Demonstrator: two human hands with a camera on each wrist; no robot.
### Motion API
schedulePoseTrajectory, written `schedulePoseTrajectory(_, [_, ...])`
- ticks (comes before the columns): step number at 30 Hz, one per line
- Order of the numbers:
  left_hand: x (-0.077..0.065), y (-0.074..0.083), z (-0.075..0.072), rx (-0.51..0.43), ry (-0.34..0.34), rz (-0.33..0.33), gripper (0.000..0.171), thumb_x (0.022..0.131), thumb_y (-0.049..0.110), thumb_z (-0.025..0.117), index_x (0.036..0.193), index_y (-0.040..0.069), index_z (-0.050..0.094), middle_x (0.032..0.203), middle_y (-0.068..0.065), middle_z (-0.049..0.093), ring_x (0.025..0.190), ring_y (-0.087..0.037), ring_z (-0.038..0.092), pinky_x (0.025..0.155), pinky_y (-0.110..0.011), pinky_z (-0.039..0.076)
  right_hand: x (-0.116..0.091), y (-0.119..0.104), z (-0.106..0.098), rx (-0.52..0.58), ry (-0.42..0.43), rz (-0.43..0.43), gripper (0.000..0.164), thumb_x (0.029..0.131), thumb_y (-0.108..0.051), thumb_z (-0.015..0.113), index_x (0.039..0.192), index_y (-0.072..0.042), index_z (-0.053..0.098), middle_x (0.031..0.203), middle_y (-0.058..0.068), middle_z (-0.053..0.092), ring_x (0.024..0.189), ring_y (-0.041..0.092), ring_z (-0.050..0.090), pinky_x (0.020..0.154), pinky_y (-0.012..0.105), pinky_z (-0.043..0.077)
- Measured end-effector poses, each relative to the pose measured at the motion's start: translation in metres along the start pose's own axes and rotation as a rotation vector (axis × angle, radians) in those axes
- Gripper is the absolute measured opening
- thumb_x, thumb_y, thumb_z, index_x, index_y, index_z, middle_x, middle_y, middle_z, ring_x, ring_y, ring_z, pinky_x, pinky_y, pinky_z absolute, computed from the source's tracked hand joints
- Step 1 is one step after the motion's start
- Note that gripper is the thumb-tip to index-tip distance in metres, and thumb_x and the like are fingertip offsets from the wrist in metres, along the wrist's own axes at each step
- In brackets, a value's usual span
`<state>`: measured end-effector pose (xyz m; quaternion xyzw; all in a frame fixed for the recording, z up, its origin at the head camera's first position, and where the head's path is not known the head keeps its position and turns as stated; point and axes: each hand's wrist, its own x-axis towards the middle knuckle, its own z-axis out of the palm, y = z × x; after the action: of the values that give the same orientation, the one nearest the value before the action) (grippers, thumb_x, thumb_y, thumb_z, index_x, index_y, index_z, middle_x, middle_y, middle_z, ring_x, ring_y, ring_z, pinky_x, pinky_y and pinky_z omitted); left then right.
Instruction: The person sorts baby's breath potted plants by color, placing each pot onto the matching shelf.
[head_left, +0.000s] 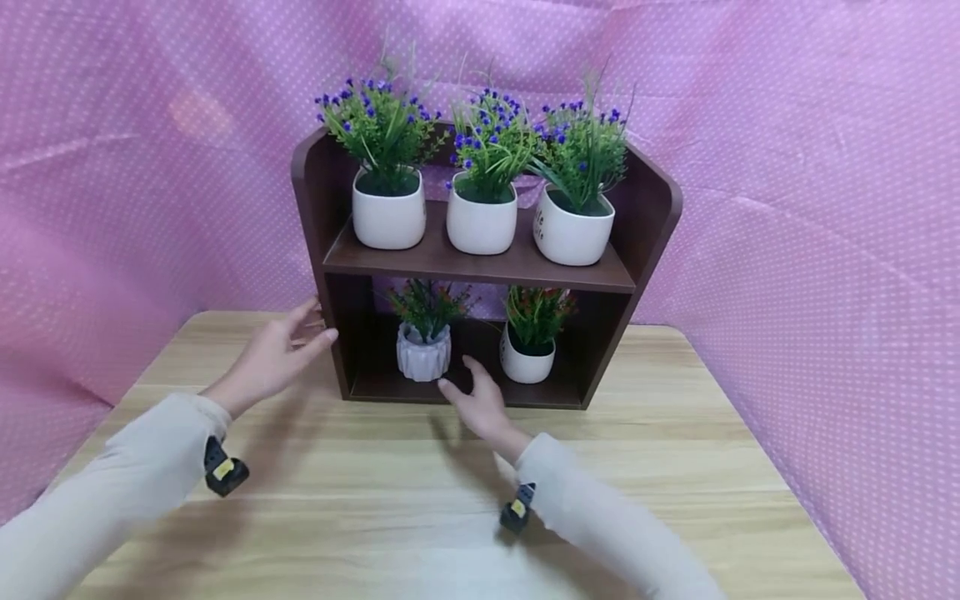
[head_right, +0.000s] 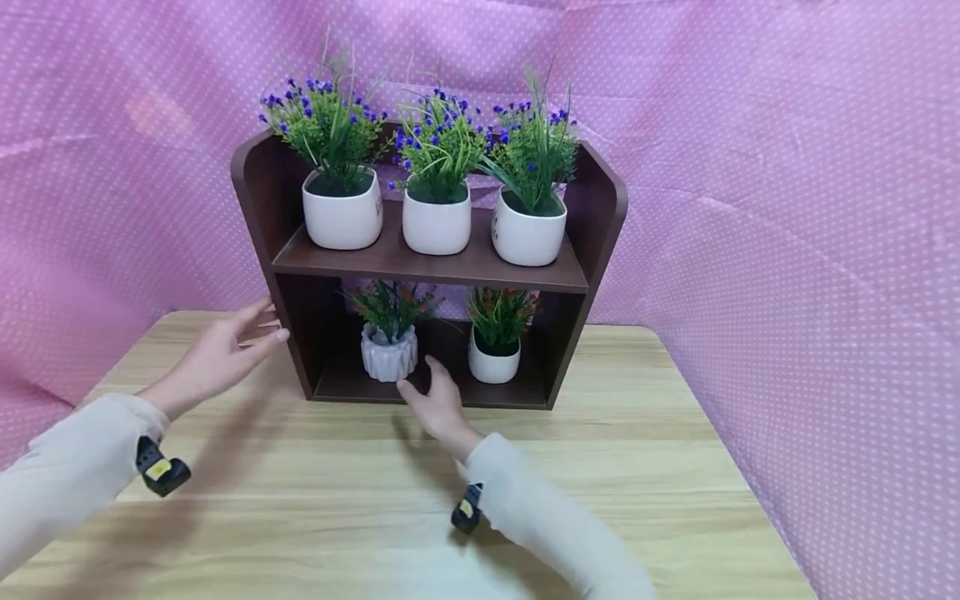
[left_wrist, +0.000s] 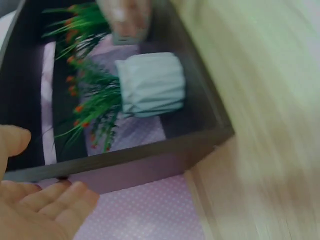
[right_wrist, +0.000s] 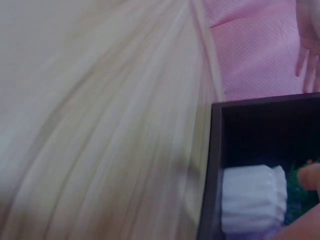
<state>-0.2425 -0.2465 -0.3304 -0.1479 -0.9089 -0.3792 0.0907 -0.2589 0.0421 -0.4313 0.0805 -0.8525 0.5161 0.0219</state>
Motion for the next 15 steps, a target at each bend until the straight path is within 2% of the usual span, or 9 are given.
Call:
schedulePoseTrajectory(3, [-0.007,-0.003,0.004,0.093,-0.042,0.032,0.07,0.099,0.034,0.052,0.148,-0.007,0.023,0.14,-0.03,0.044,0.123,-0.048,0.046,0.103,-0.06,0.038,-0.01,0.006,-0.024,-0.015,-0.082,-0.108,0.053,0.097,-0.028,0.058,0.141,-0.001,0.044,0.143,0.02,0.046,0.132,0.036,0.042,0.108,0.05,0.039])
schedulePoseTrajectory(6, [-0.012,-0.006,0.005,0.165,-0.063,0.046,0.071,0.098,0.037,0.054,0.148,-0.005,0.026,0.144,-0.028,0.039,0.13,-0.048,0.038,0.107,-0.062,0.032,-0.024,0.015,-0.05,-0.034,-0.208,-0.192,0.048,0.1,-0.026,0.052,0.139,0.0,0.045,0.143,0.019,0.046,0.131,0.034,0.043,0.107,0.05,0.039])
schedulePoseTrajectory(9, [-0.017,-0.009,0.004,0.187,-0.074,0.073,0.073,0.096,0.035,0.057,0.148,-0.005,0.026,0.147,-0.03,0.034,0.133,-0.048,0.032,0.109,-0.062,0.028,-0.037,0.024,-0.076,-0.117,-0.311,-0.274,0.048,0.101,-0.027,0.049,0.14,0.0,0.044,0.144,0.017,0.045,0.133,0.031,0.041,0.109,0.049,0.037])
schedulePoseTrajectory(13, [-0.021,-0.011,0.003,0.224,-0.088,0.114,0.076,0.095,0.036,0.06,0.15,-0.001,0.022,0.149,-0.03,0.03,0.133,-0.05,0.031,0.108,-0.063,0.027,-0.048,0.033,-0.116,-0.282,-0.356,-0.365,0.051,0.1,-0.03,0.051,0.143,-0.004,0.041,0.148,0.013,0.041,0.138,0.028,0.035,0.113,0.05,0.031])
schedulePoseTrajectory(15, [-0.023,-0.011,0.002,0.243,-0.097,0.13,0.077,0.094,0.037,0.06,0.151,0.002,0.022,0.15,-0.029,0.03,0.133,-0.05,0.031,0.108,-0.064,0.027,-0.053,0.036,-0.139,-0.361,-0.365,-0.382,0.053,0.1,-0.032,0.052,0.144,-0.007,0.041,0.15,0.011,0.04,0.139,0.026,0.033,0.114,0.05,0.03])
